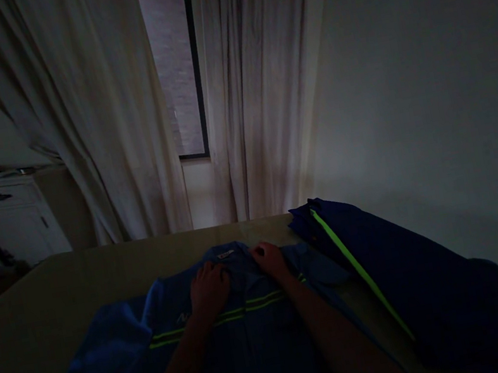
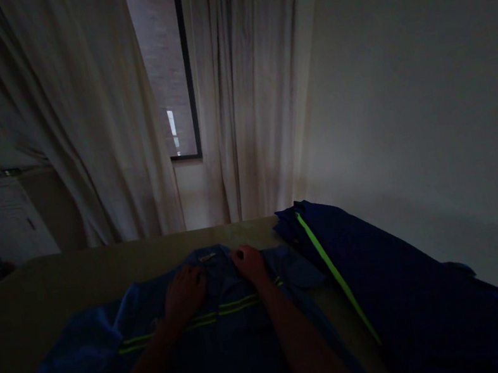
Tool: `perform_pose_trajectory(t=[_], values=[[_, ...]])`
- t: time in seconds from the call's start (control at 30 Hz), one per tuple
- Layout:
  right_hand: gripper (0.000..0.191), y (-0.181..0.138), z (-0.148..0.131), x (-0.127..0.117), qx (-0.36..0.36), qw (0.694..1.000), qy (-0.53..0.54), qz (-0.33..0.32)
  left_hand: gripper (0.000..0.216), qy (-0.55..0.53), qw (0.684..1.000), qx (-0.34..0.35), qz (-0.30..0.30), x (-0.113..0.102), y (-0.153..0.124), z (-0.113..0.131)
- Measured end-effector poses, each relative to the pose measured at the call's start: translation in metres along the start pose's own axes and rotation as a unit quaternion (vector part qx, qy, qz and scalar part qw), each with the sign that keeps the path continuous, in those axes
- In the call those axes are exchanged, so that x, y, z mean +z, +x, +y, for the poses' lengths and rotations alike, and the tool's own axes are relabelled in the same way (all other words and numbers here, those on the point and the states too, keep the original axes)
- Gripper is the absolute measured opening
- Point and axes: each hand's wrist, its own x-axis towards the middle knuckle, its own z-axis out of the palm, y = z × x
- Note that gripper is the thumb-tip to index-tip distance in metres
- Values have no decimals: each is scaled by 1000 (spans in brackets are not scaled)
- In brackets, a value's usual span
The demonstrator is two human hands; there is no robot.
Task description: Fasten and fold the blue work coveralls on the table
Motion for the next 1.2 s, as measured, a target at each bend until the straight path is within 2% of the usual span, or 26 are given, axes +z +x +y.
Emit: perform_pose_trajectory(t=[0.1, 0.17, 0.2, 0.27, 0.37, 0.43, 0.63, 0.73, 0.87, 1.03, 1.2], values=[[25, 2, 2, 3, 12, 1000, -6, -3, 29, 4, 997, 34, 69, -1, -4, 13], [21, 3, 2, 5, 23, 1000, -16, 4, 31, -19, 994, 65, 83, -1, -6, 24], [21, 4, 2, 6, 26, 999, -20, 8, 35, -35, 994, 68, 72, -1, -6, 31], [24, 5, 2, 7, 28, 999, -23, 17, 39, -68, 997, 47, 6, 2, -6, 41], [30, 6, 4, 7, 25, 999, -13, 33, 29, -102, 990, 10, -95, 7, -1, 45], [32, 7, 6, 6, 23, 999, 1, 45, 27, -117, 985, 20, -121, 7, 5, 38], [39, 11, 11, 10, 13, 996, 53, 65, 41, -150, 969, 61, -185, -2, 16, 16], [41, 11, 11, 12, -11, 996, 73, 57, 47, -153, 978, 22, -143, 1, 12, 24], [45, 9, 11, 11, -40, 994, 90, 47, 32, -204, 977, -17, -64, 14, 6, 36], [44, 6, 10, 9, -42, 992, 107, 55, 23, -255, 965, -9, -61, 24, 10, 28], [24, 4, 8, 11, -73, 991, 113, 16, 23, -262, 964, -22, -39, 22, 10, 24]])
